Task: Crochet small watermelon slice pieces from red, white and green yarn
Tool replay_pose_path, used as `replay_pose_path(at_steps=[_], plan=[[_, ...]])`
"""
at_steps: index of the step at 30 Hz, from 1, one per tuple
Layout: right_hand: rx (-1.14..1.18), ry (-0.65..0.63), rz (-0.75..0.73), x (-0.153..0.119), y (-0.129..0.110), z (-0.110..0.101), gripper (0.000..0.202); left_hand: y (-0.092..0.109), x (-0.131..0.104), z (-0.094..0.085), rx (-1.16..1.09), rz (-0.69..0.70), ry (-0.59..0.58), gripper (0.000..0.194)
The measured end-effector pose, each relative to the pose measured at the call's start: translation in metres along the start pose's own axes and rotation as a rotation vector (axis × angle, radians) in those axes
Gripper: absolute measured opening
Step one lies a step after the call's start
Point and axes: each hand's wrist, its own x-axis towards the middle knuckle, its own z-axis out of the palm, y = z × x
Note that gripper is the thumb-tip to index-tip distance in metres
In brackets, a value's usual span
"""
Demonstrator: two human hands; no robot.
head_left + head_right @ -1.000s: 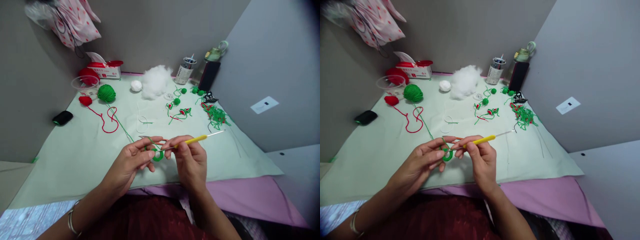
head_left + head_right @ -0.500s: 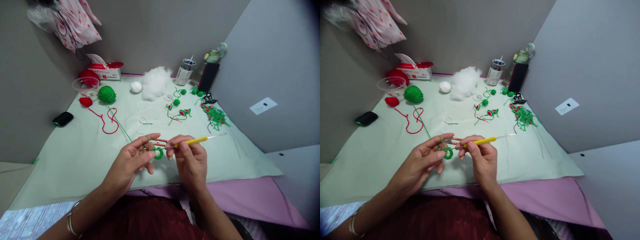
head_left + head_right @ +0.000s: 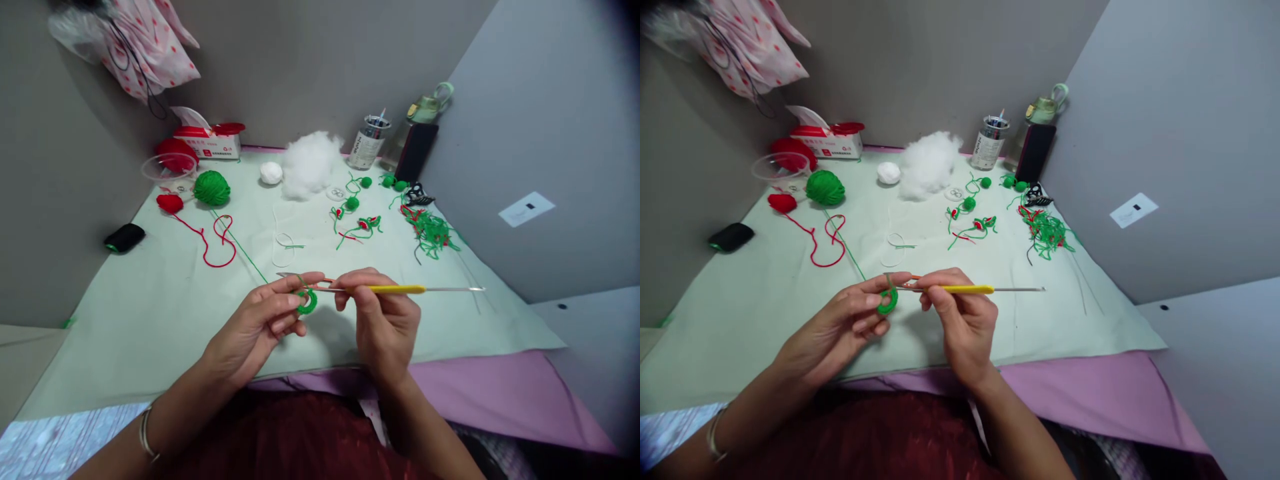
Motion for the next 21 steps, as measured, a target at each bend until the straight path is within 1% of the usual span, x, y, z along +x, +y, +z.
replay_pose_path(at_steps=[4, 6, 8, 10, 13, 15, 16, 17, 20, 21], plan=[[0.193, 0.011, 0.170, 0.003, 0.000, -0.004, 0.016, 0.000, 0.001, -0.006, 0.027, 0.001, -0.051, 0.028], [0.259, 0.031, 0.224, 0.003, 0.000, -0.006, 0.016, -0.002, 0.000, -0.009, 0.043, 0.014, -0.081, 0.024], [0.294, 0.016, 0.254, 0.002, -0.001, -0.006, 0.017, -0.004, -0.001, -0.010, 0.076, 0.023, -0.092, 0.023], [0.262, -0.046, 0.230, 0.000, -0.002, -0.005, 0.016, -0.006, -0.003, -0.009, 0.133, 0.043, -0.068, 0.027], [0.078, -0.150, 0.067, -0.005, -0.004, -0.001, 0.015, -0.009, -0.002, -0.006, 0.199, 0.104, -0.018, 0.039], [-0.015, -0.154, -0.026, -0.007, -0.003, 0.000, 0.018, -0.010, -0.002, -0.005, 0.220, 0.137, -0.014, 0.041], [-0.014, -0.138, -0.030, -0.007, -0.002, 0.000, 0.018, -0.010, -0.001, -0.005, 0.233, 0.141, -0.011, 0.040], [0.025, -0.118, -0.004, -0.007, -0.001, 0.000, 0.018, -0.009, -0.002, -0.005, 0.248, 0.140, -0.003, 0.039], [0.218, -0.073, 0.148, -0.004, 0.000, -0.003, 0.019, -0.006, -0.004, -0.006, 0.262, 0.127, 0.040, 0.033], [0.259, -0.069, 0.176, -0.004, 0.000, -0.004, 0.020, -0.005, -0.005, -0.006, 0.258, 0.127, 0.052, 0.032]])
